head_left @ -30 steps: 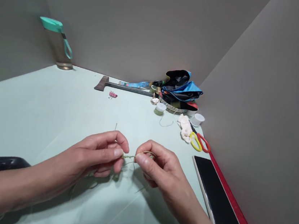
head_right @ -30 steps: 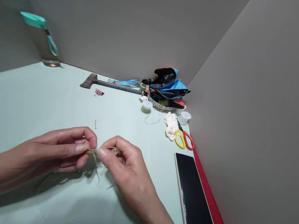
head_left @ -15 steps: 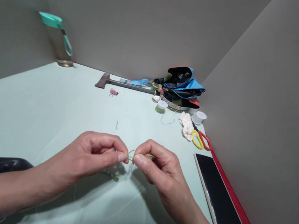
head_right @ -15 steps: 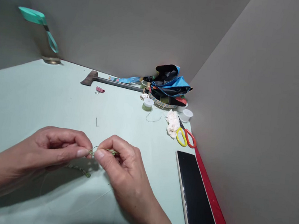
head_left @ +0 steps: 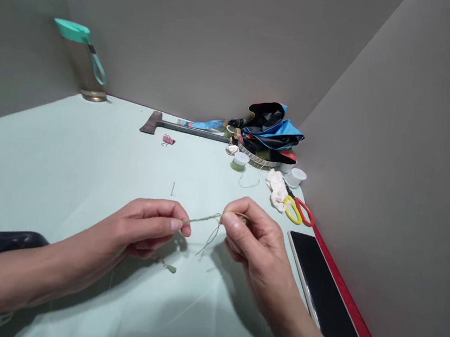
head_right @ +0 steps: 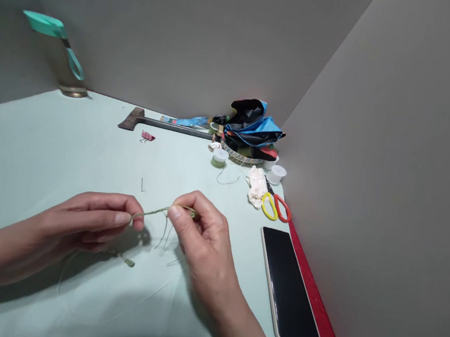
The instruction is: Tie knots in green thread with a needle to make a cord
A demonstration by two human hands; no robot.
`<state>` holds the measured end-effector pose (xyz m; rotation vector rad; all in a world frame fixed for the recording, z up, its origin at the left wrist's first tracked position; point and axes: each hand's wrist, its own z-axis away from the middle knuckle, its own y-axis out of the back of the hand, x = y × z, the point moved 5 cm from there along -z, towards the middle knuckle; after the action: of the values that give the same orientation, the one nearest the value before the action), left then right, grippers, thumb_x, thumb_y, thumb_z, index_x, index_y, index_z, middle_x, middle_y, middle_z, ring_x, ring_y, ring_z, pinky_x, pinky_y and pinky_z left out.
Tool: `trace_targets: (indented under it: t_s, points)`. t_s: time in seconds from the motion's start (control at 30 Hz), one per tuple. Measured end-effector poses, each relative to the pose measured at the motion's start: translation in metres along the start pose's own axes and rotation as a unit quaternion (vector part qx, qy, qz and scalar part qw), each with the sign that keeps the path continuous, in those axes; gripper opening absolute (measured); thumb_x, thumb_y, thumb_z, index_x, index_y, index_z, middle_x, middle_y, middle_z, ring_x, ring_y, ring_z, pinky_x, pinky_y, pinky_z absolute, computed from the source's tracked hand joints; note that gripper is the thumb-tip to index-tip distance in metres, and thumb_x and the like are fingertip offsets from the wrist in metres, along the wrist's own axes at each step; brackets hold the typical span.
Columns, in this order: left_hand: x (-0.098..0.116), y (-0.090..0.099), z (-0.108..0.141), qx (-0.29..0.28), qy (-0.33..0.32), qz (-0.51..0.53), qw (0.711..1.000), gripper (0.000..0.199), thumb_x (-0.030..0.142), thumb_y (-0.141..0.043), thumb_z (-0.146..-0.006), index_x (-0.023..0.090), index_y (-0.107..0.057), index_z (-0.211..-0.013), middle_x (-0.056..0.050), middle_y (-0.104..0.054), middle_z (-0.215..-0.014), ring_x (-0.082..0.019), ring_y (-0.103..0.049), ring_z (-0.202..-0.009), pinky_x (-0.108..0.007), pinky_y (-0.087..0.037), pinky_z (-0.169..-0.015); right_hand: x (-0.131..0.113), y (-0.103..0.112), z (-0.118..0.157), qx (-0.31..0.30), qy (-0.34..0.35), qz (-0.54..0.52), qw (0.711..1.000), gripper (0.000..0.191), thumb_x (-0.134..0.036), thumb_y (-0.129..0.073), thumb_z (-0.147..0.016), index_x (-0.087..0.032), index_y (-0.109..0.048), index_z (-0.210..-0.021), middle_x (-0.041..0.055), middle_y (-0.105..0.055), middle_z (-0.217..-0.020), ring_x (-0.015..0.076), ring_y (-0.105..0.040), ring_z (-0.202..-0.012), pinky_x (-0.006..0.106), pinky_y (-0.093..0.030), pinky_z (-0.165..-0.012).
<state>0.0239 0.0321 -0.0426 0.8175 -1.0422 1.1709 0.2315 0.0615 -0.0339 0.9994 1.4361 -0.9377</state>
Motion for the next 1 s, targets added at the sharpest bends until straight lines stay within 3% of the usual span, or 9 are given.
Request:
trace_targets:
  t_s: [0.13,0.3,0.47,0.63,0.73,0.83,0.9,1.0]
  points:
    - [-0.004,0.006,-0.008,0.011,-0.001,-0.006,1.0,0.036,0.055,-0.089,-0.093,0.022,-0.08,-0.086,0.005,-0.044,-0.072,-0.018,-0.024,-0.07,-0.033,-0.02,-0.064,0.003,0.009,-0.006,0.056,0.01,0.014,0.998,0.035,-0.049,-0.085,-0.107,-0.028,-0.066,-0.087,-0.0093,-0.04,-0.072,0.0144,-0.03,-0.064,0.032,-0.026,-0.06]
    - [-0.006,0.01,-0.015,0.017,-0.002,-0.027,0.999,0.037,0.058,-0.088,-0.089,0.022,-0.084,-0.082,0.007,-0.036,-0.062,-0.017,-0.022,-0.064,-0.032,-0.017,-0.059,0.012,0.021,-0.015,0.11,-0.001,0.019,0.994,0.029,-0.05,-0.086,-0.101,-0.026,-0.073,-0.094,-0.0071,-0.053,-0.075,0.0128,-0.036,-0.061,0.028,-0.026,-0.057]
    - [-0.005,0.01,-0.014,0.007,-0.002,-0.039,0.999,0.048,0.069,-0.093,-0.087,0.022,-0.083,-0.079,0.008,-0.033,-0.057,-0.015,-0.016,-0.06,-0.032,-0.012,-0.056,0.024,0.024,-0.023,0.108,-0.014,0.005,0.994,0.032,-0.053,-0.085,-0.099,-0.025,-0.072,-0.092,-0.003,-0.072,-0.075,0.0081,-0.034,-0.048,0.026,-0.028,-0.049]
    - [-0.01,0.009,-0.016,-0.025,0.002,-0.03,0.999,0.045,0.065,-0.095,-0.088,0.023,-0.084,-0.078,0.008,-0.032,-0.06,-0.014,-0.014,-0.06,-0.032,-0.012,-0.056,0.04,0.029,-0.027,0.106,-0.032,-0.001,0.994,0.035,-0.047,-0.087,-0.111,-0.022,-0.07,-0.092,-0.0066,-0.071,-0.074,0.0072,-0.045,-0.046,0.023,-0.04,-0.047]
    - [-0.009,0.012,-0.02,-0.036,0.005,-0.019,0.999,0.036,0.056,-0.097,-0.088,0.022,-0.087,-0.081,0.009,-0.029,-0.062,-0.014,-0.011,-0.061,-0.032,-0.012,-0.055,0.049,0.039,-0.029,0.118,-0.051,0.002,0.992,0.03,-0.045,-0.085,-0.121,-0.018,-0.077,-0.109,-0.0051,-0.074,-0.086,0.0095,-0.06,-0.057,0.022,-0.053,-0.054]
    - [-0.001,0.022,-0.026,-0.027,0.001,-0.011,1.0,0.033,0.051,-0.1,-0.084,0.021,-0.087,-0.081,0.009,-0.029,-0.064,-0.015,-0.012,-0.062,-0.031,-0.015,-0.054,0.054,0.053,-0.033,0.14,-0.058,0.0,0.988,0.028,-0.045,-0.084,-0.121,-0.018,-0.081,-0.13,0.0034,-0.083,-0.113,0.0171,-0.079,-0.083,0.031,-0.07,-0.072]
    - [0.008,0.031,-0.028,-0.011,-0.013,-0.016,1.0,0.033,0.051,-0.099,-0.084,0.021,-0.088,-0.08,0.007,-0.034,-0.066,-0.016,-0.016,-0.064,-0.03,-0.018,-0.055,0.054,0.062,-0.036,0.149,-0.051,-0.006,0.988,0.031,-0.044,-0.085,-0.121,-0.019,-0.081,-0.137,0.0073,-0.085,-0.126,0.0217,-0.083,-0.097,0.038,-0.075,-0.083]
    - [0.021,0.047,-0.022,0.014,-0.025,-0.04,0.999,0.032,0.049,-0.098,-0.088,0.019,-0.09,-0.081,0.004,-0.039,-0.068,-0.016,-0.022,-0.066,-0.029,-0.022,-0.059,0.053,0.068,-0.038,0.148,-0.036,-0.016,0.988,0.032,-0.043,-0.086,-0.12,-0.019,-0.081,-0.14,0.0086,-0.085,-0.132,0.0241,-0.085,-0.104,0.041,-0.076,-0.089]
